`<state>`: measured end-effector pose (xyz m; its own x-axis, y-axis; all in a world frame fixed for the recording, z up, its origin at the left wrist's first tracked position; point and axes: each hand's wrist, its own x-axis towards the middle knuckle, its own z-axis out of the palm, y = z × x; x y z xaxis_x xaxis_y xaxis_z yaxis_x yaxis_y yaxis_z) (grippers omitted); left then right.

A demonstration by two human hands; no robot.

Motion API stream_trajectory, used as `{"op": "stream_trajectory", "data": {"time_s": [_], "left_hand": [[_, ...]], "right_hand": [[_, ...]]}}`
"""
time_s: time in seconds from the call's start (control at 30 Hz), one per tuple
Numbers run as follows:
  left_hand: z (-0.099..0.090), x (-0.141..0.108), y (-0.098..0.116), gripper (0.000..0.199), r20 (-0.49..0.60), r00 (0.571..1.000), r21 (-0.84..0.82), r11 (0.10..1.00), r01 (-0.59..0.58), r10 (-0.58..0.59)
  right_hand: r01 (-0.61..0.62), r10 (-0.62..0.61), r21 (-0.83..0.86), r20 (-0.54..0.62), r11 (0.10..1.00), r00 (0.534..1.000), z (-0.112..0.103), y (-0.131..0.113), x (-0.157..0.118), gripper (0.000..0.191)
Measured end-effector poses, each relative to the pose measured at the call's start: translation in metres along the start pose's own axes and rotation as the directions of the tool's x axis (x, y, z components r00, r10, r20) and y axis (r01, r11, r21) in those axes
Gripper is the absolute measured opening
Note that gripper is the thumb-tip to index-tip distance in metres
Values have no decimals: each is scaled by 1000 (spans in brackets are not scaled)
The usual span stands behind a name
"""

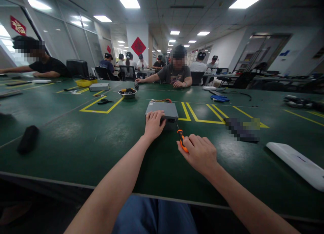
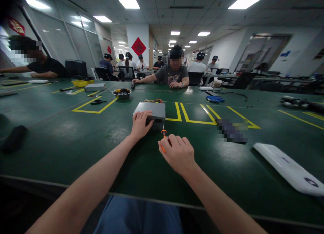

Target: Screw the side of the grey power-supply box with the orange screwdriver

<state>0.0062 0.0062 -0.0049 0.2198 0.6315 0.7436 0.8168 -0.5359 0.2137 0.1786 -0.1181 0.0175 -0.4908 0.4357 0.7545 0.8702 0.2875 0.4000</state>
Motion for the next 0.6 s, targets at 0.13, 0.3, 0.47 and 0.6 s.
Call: {"op": "stream_trajectory", "data": {"time_s": [0.13, 0.3, 0.47, 0.6], "left_hand": [[0, 0, 0, 19, 16, 1000, 10, 1000, 12, -12], [0, 0, 0, 19, 14, 1000, 4, 1000, 7, -7], [0, 0, 0, 18, 18, 1000, 5, 1000, 7, -7], [-1, 0, 0, 19, 9, 1000, -2, 1000, -1, 1]], "right_hand": [[24, -25, 21, 34, 999, 999, -2, -1, 1, 16], [-36, 21, 99, 150, 994, 989, -2, -4, 1, 24], [-16, 10, 85, 76, 996, 997, 2, -2, -1, 21], [1, -1, 12, 7, 1000, 1000, 2, 0, -1, 21]]}}
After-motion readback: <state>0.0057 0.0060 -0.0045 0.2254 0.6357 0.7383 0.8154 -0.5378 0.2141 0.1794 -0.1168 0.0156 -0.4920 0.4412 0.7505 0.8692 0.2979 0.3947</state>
